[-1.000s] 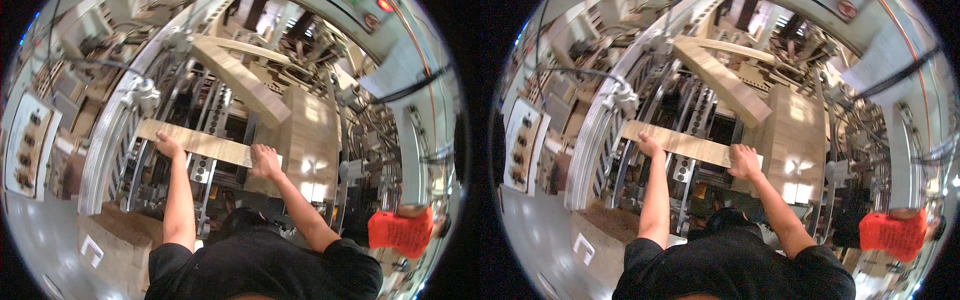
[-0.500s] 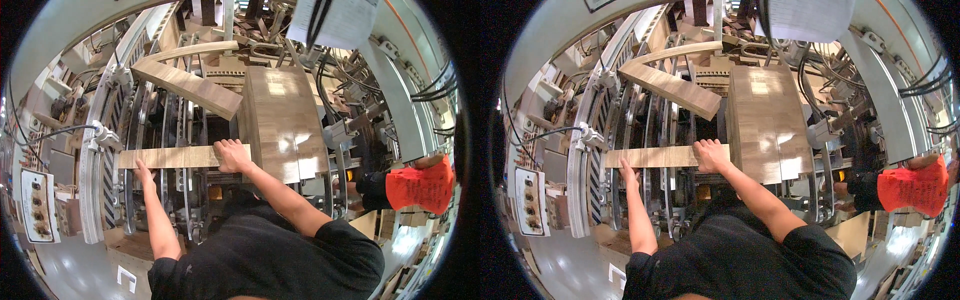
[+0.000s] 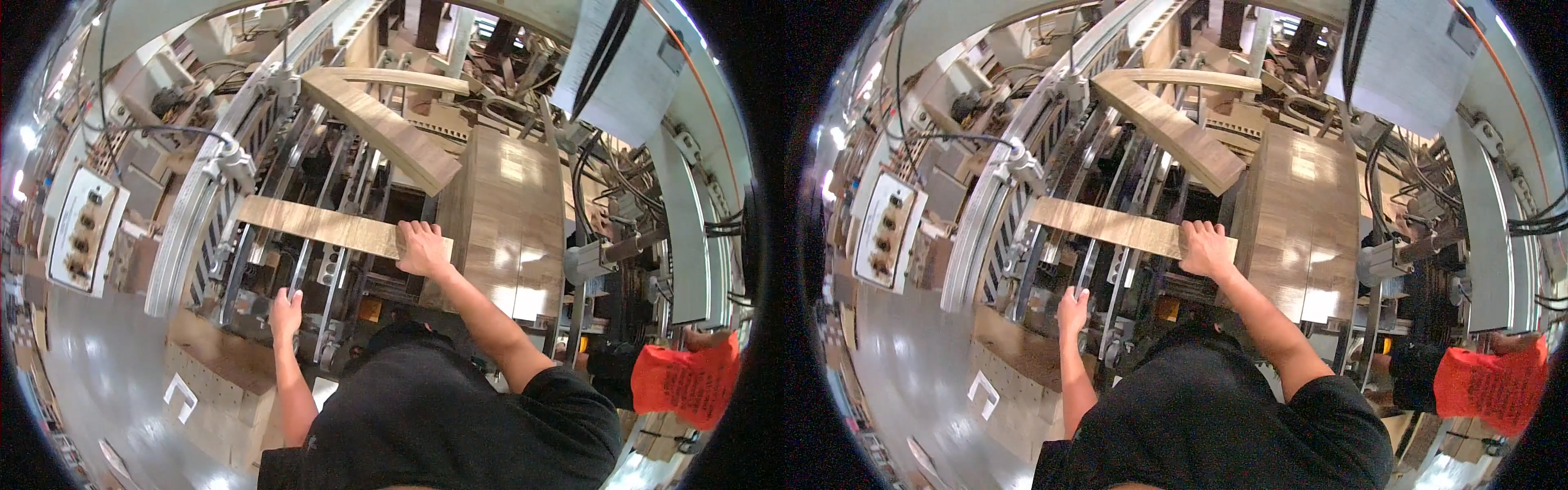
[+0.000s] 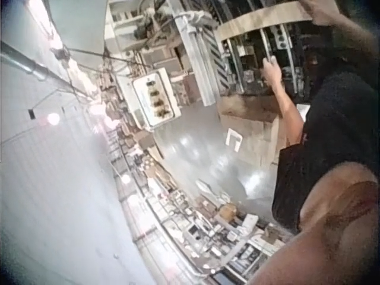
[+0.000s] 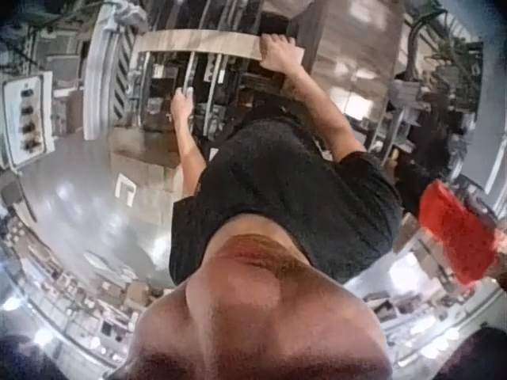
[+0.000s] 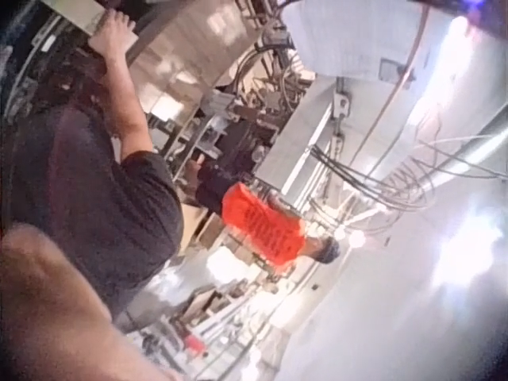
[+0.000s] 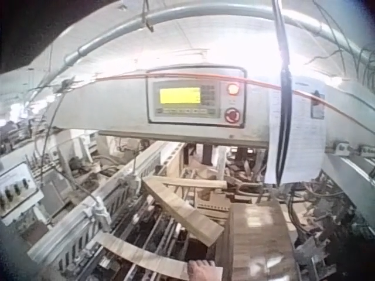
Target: The person picks up wood planks and feeds them into an industrial wood processing machine and then moves several processed planks onto a stack.
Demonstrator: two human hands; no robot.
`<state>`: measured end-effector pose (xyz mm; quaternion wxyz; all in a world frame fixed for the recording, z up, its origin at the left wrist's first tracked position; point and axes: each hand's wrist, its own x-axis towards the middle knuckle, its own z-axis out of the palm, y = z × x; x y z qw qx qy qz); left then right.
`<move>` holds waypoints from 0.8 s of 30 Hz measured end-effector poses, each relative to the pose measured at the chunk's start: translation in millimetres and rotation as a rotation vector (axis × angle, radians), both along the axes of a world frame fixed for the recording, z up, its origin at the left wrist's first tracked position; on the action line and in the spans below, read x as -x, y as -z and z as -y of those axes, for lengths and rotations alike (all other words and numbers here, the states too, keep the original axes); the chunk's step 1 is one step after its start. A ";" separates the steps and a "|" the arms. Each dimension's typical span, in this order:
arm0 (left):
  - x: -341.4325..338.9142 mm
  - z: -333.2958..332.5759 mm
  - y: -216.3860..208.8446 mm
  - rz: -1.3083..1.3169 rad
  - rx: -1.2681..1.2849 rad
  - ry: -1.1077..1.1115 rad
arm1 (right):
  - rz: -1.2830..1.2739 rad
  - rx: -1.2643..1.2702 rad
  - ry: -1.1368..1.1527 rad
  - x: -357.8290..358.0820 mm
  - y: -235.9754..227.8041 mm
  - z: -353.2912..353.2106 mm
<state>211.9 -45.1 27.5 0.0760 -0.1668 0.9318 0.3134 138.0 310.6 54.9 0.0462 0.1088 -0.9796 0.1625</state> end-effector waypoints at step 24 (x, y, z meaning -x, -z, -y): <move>-1.5 -2.8 7.8 -0.058 0.023 0.001 | 0.190 0.030 -0.220 -9.4 -39.1 5.4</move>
